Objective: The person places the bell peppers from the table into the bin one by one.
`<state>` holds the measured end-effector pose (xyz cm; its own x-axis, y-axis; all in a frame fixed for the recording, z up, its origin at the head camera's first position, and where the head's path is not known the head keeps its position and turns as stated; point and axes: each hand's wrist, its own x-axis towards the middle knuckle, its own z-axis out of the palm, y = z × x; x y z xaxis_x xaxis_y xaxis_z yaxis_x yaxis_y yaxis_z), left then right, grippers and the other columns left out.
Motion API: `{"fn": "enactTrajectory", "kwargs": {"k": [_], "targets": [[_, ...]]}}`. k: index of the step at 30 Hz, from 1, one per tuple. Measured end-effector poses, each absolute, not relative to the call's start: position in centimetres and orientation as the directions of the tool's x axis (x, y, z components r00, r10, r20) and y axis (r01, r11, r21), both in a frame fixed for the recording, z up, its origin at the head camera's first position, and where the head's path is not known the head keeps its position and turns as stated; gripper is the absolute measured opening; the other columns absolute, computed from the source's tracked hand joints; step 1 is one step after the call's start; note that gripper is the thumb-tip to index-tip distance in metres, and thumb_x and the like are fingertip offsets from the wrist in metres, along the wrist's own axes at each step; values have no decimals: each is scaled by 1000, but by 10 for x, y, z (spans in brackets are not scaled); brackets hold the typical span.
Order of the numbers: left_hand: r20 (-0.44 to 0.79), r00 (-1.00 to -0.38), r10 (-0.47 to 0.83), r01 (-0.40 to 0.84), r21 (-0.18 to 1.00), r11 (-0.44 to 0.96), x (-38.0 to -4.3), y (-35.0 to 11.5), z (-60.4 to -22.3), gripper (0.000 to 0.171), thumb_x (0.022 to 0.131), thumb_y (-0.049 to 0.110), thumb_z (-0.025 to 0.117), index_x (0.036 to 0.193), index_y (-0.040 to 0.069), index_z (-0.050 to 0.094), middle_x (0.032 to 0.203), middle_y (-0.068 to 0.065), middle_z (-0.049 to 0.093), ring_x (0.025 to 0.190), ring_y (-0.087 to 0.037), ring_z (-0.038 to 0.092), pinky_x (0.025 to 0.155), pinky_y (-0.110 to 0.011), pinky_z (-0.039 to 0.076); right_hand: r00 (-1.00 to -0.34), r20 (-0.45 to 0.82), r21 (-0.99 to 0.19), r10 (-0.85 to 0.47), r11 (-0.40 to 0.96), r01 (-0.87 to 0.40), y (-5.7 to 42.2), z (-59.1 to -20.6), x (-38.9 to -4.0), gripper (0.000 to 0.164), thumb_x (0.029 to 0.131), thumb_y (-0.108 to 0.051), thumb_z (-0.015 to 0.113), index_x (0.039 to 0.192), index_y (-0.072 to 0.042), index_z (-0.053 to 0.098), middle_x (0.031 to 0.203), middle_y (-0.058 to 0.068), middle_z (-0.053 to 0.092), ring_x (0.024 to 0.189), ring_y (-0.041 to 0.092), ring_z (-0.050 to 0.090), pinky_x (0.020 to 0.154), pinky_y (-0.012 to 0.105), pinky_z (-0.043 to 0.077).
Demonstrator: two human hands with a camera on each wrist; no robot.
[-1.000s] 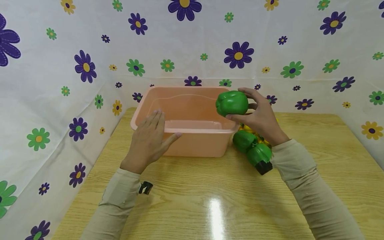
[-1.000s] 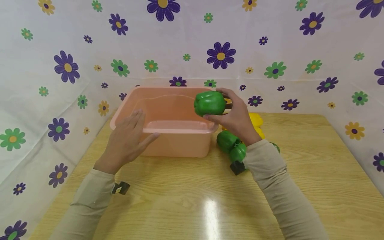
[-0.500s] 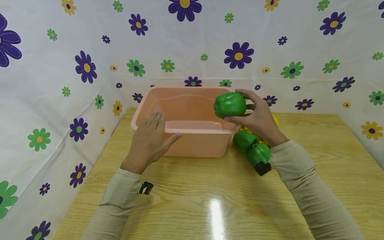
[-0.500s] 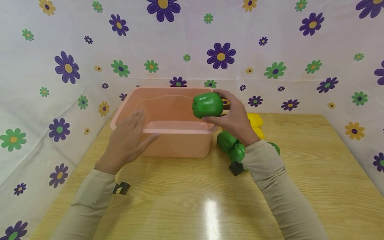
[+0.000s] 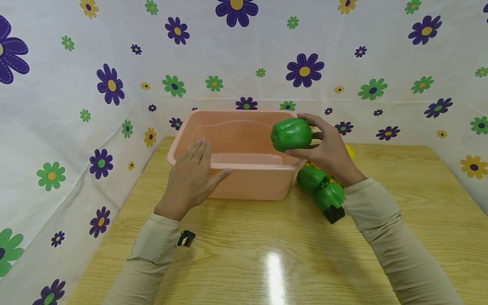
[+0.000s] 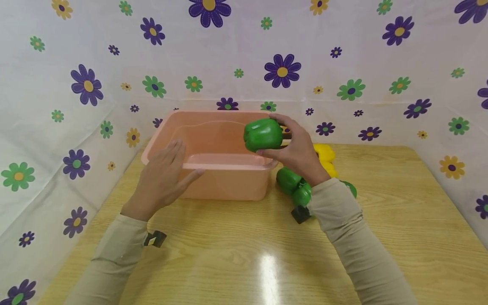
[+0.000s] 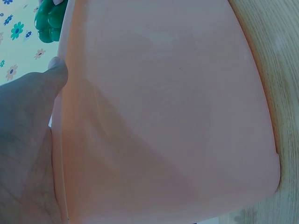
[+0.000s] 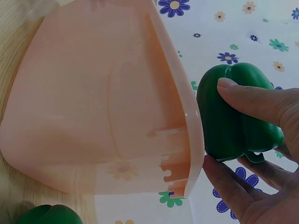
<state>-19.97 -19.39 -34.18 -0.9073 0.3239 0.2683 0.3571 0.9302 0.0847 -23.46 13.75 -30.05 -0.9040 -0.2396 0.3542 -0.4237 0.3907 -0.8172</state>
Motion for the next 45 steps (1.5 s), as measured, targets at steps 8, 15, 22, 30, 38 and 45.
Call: {"fn": "enactTrajectory", "kwargs": {"k": [8, 15, 22, 30, 38, 45], "targets": [[272, -905, 326, 358, 77, 931, -200, -194, -342, 95, 100, 66, 44, 155, -10, 26, 161, -26, 27, 151, -37, 24, 124, -49, 19, -897, 358, -812, -260, 387, -437, 137, -299, -234, 85, 78, -11, 90, 151, -14, 47, 143, 13, 50, 108, 38, 61, 92, 54, 56], [278, -903, 328, 361, 74, 930, -201, -194, -342, 94, 100, 65, 44, 155, -10, 27, 161, -27, 28, 151, -37, 24, 124, -49, 19, -899, 350, -811, -264, 394, -432, 137, -298, -233, 85, 78, -11, 89, 151, -14, 47, 144, 13, 49, 110, 39, 60, 93, 55, 56], [267, -907, 327, 358, 75, 931, -201, -194, -343, 95, 100, 67, 42, 155, -10, 27, 161, -26, 27, 152, -37, 23, 124, -49, 19, -898, 347, -811, -271, 394, -432, 137, -298, -233, 85, 78, -11, 90, 151, -15, 47, 144, 13, 49, 109, 39, 60, 92, 55, 56], [270, -907, 322, 354, 78, 932, -201, -194, -343, 95, 100, 67, 42, 155, -9, 27, 162, -26, 27, 152, -37, 22, 124, -49, 19, -893, 349, -806, -283, 395, -441, 136, -298, -233, 84, 77, -10, 90, 150, -15, 48, 144, 13, 50, 110, 39, 60, 92, 55, 56], [274, -904, 328, 359, 70, 931, -201, -194, -343, 95, 100, 66, 43, 155, -10, 27, 161, -27, 27, 151, -37, 23, 124, -49, 20, -895, 342, -810, -287, 392, -435, 136, -298, -233, 84, 77, -11, 90, 150, -15, 49, 144, 13, 49, 112, 40, 59, 93, 56, 56], [274, -903, 331, 362, 70, 930, -201, -194, -343, 94, 101, 65, 44, 155, -10, 27, 161, -27, 27, 151, -38, 24, 124, -49, 19, -890, 345, -813, -297, 379, -441, 136, -299, -235, 84, 77, -10, 90, 150, -15, 49, 143, 13, 49, 112, 40, 59, 93, 56, 56]]}}
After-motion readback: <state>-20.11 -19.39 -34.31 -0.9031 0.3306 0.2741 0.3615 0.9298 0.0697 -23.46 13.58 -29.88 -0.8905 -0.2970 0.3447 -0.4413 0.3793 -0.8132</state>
